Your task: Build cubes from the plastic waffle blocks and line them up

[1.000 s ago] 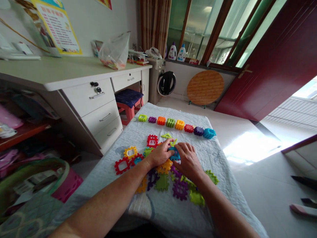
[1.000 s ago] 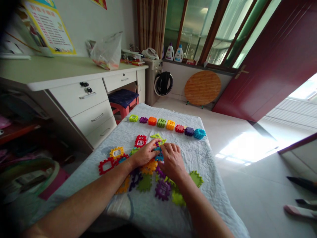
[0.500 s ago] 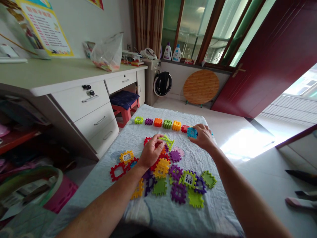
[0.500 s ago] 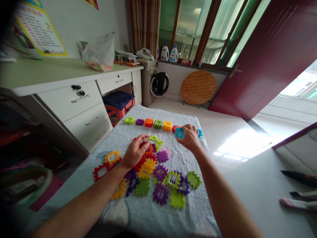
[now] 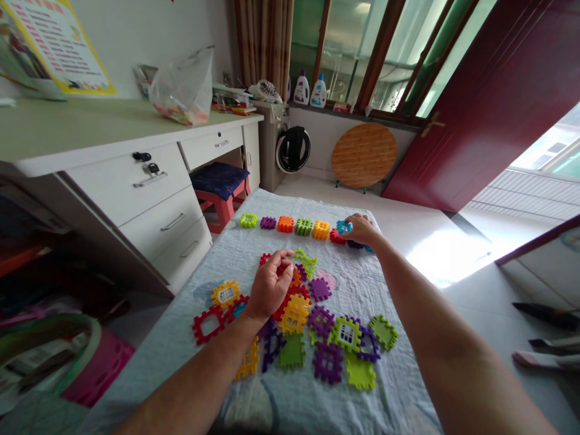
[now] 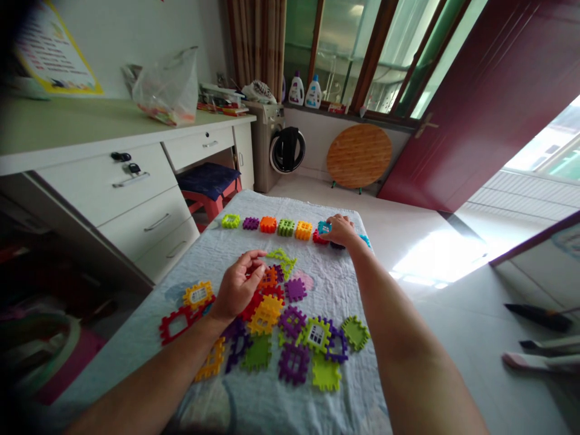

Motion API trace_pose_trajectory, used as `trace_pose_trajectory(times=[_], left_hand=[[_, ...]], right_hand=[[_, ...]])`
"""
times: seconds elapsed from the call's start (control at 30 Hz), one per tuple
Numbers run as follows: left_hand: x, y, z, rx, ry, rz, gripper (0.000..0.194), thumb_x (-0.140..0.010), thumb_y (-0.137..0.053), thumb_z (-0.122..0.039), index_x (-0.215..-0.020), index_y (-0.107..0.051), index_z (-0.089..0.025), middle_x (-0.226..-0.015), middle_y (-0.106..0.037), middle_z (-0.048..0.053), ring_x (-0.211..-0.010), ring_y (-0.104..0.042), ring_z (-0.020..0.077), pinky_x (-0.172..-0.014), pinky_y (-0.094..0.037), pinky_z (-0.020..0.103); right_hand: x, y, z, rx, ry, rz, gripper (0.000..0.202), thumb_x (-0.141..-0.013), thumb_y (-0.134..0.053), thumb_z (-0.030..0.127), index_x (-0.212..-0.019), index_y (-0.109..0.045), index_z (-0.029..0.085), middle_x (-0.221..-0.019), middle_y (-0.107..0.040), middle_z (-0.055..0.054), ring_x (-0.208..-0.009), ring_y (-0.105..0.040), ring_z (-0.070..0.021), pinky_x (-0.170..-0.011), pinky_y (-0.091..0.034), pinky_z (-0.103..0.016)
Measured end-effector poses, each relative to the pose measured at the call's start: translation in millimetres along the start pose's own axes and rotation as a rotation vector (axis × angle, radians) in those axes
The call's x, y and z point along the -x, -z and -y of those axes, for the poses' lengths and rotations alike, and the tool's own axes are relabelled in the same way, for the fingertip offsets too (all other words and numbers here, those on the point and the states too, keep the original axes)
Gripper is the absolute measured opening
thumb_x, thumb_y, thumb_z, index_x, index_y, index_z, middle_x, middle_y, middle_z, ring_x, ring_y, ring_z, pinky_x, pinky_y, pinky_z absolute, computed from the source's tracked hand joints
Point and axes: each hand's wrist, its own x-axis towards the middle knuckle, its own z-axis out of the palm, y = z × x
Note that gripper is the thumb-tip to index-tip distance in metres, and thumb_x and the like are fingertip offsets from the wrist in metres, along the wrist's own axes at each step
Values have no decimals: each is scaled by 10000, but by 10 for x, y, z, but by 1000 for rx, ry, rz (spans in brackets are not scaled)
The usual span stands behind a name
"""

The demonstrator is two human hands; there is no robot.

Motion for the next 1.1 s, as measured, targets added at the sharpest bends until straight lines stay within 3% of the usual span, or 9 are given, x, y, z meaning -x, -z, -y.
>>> trace_pose_trajectory(times=[0.17, 0.47, 0.63, 0.9, 1.1], left_hand=[[2, -5, -6, 10, 21, 4, 259, -871, -508, -259, -1108, -567, -174, -819, -640, 9, -745, -625, 141, -731, -487, 244], [6, -15, 2, 0, 24, 4, 260, -862, -514, -272, -1094, -582, -178, -826, -655, 14, -774, -638, 152, -753, -498, 259], [9, -21, 30, -17, 16, 13, 254, -876, -508, -270, -1105, -578, -185, -841, -659, 12, -789, -645, 151, -757, -498, 258], [6, -21, 25, -43, 20, 7, 263, -876, -507, -274, -1109, -580, -177, -845, -655, 13, -785, -645, 151, -755, -501, 256], [2, -16, 16, -38, 12, 4, 259, -870, -510, -267, -1102, -584, -180, -831, -655, 9, -770, -639, 147, -750, -500, 250]], right_hand=[[-78, 131, -388, 22, -71, -45, 598, -663, -699, 496, -1192, -639, 224, -1224, -569, -130, -1106, -471, -354, -864, -403, -433], [32, 251, -953, 84, -30, 158, 553, -636, -715, 451, -1135, -680, 215, -1136, -647, -107, -1057, -553, -326, -872, -421, -396], [117, 274, -1078, 65, -28, 227, 548, -609, -744, 404, -1109, -696, 186, -1097, -666, -121, -1015, -590, -312, -876, -438, -396], [161, 224, -1129, 61, -11, 226, 541, -663, -727, 345, -1155, -671, 127, -1102, -653, -174, -1027, -588, -334, -876, -438, -417], [155, 124, -1187, -58, 3, 241, 503, -603, -750, 264, -1099, -680, 216, -1032, -674, -108, -949, -622, -314, -791, -490, -447]])
